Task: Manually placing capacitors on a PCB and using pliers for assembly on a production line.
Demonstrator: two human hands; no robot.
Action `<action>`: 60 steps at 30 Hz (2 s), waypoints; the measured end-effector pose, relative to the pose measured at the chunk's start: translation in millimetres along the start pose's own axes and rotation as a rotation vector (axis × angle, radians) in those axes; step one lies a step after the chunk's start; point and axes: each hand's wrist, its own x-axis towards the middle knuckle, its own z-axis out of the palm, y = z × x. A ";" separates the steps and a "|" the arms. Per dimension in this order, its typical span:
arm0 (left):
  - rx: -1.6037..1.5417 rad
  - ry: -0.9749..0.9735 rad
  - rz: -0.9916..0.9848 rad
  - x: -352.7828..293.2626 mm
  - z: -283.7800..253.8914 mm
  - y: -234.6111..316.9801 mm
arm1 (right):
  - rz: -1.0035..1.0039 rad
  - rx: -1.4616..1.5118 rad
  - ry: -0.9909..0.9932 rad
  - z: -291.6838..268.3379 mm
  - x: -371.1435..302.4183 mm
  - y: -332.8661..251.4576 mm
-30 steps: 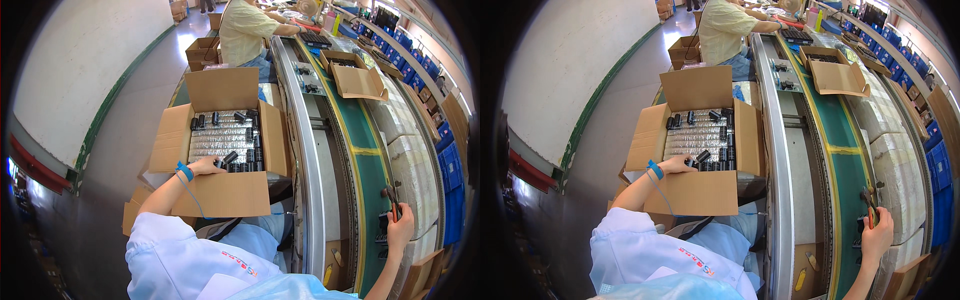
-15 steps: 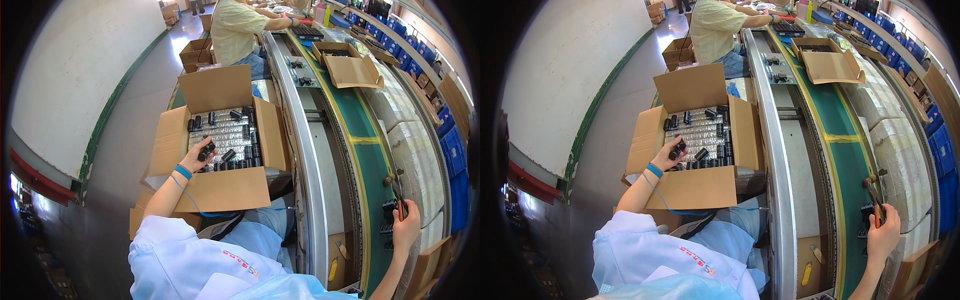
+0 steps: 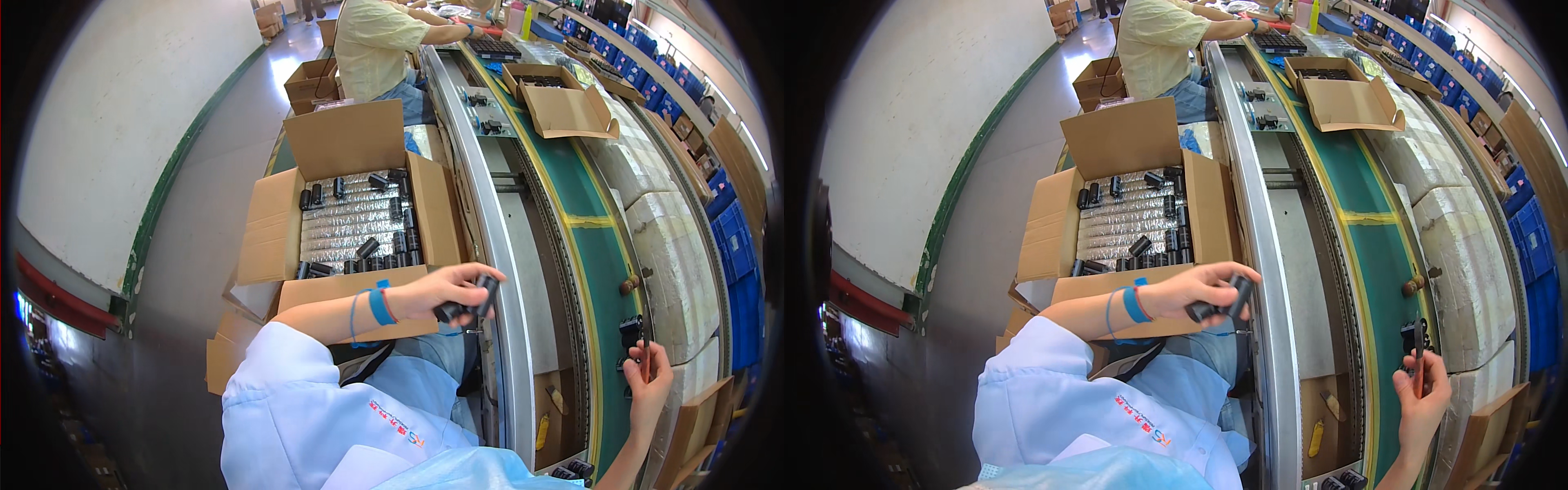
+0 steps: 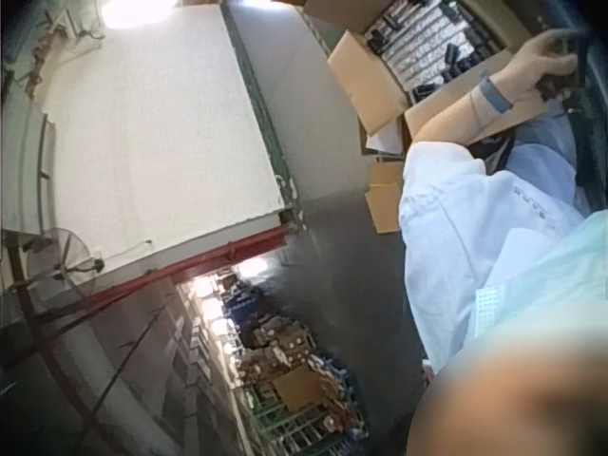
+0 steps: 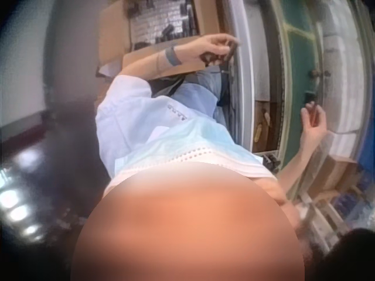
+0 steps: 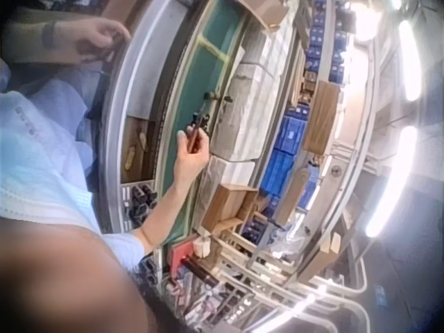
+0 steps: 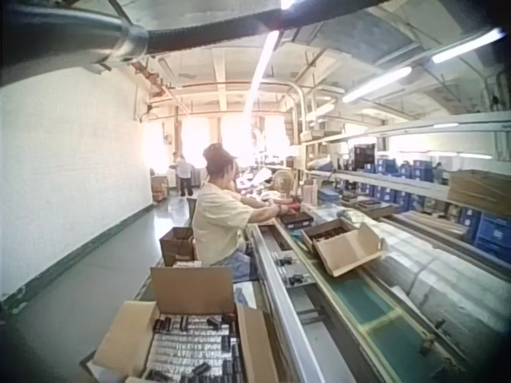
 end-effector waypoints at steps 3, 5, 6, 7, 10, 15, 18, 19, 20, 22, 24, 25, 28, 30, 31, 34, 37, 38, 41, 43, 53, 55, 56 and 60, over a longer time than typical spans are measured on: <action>-0.074 -0.131 -0.058 12.4 22.7 -6.0 | 0.055 0.075 0.002 -0.9 -24.2 2.8; -0.055 -0.161 -0.086 22.5 31.0 -4.2 | 0.081 0.028 0.011 1.2 -34.8 -1.4; -0.042 -0.183 -0.107 23.6 38.5 -9.4 | 0.105 -0.022 0.007 1.2 -47.5 -2.3; -0.003 -0.166 -0.108 22.3 42.5 -5.8 | 0.125 0.051 0.005 7.1 -51.3 -5.2; -0.043 -0.170 -0.143 24.7 44.2 -13.6 | 0.097 -0.067 -0.039 15.4 -61.1 -8.0; 0.033 -0.204 -0.123 33.2 57.7 -6.0 | 0.075 -0.123 -0.020 33.4 -70.3 -17.2; 0.182 -0.269 -0.069 38.2 67.1 -7.1 | -0.052 -0.248 -0.001 36.4 -73.3 -17.3; 0.219 -0.286 -0.035 37.2 72.0 -11.5 | -0.140 -0.277 0.020 36.1 -75.3 -12.9; 0.267 -0.300 0.009 37.7 74.4 -12.4 | -0.242 -0.301 0.045 36.6 -73.9 -9.6; 0.306 -0.296 -0.048 35.2 80.0 -18.7 | -0.217 -0.303 0.039 36.2 -77.2 -8.3; 0.461 -0.243 0.300 35.0 81.8 -36.0 | -0.265 -0.325 0.006 39.0 -78.7 -9.3; 0.476 -0.245 0.233 31.2 82.0 -34.2 | -0.271 -0.336 0.003 41.6 -79.0 -10.2; 0.683 -0.253 0.281 31.7 90.5 -25.4 | -0.264 -0.336 -0.025 43.1 -81.5 -7.9; 0.735 -0.244 0.311 30.6 92.7 -19.1 | -0.284 -0.326 -0.006 43.8 -80.5 -4.1; 0.794 -0.238 0.338 30.7 93.3 -18.1 | -0.293 -0.353 0.004 42.8 -80.2 -3.6; 0.802 -0.207 0.414 30.8 93.2 -19.6 | -0.320 -0.363 0.007 43.8 -78.0 -4.4; 0.818 -0.223 0.340 30.2 96.0 -14.4 | -0.343 -0.384 0.009 43.5 -76.7 -6.4; 0.816 -0.222 0.339 30.2 96.0 -14.4 | -0.354 -0.424 0.014 42.7 -76.1 -6.4; 0.842 -0.228 0.370 30.1 95.9 -14.5 | -0.386 -0.484 0.024 40.5 -76.8 -4.8; 0.862 -0.237 0.364 29.9 96.0 -13.9 | -0.403 -0.506 0.036 39.0 -75.7 -7.4; 0.929 -0.193 0.450 28.3 97.5 -14.9 | -0.446 -0.536 0.059 37.2 -74.2 -7.1; 0.928 -0.187 0.448 28.0 97.8 -14.8 | -0.466 -0.552 0.067 37.2 -74.3 -4.7; 0.929 -0.186 0.448 27.8 97.7 -15.6 | -0.486 -0.568 0.074 37.3 -74.1 -3.9; 0.879 -0.185 0.392 27.0 98.0 -14.5 | -0.566 -0.706 0.138 37.5 -74.7 -6.2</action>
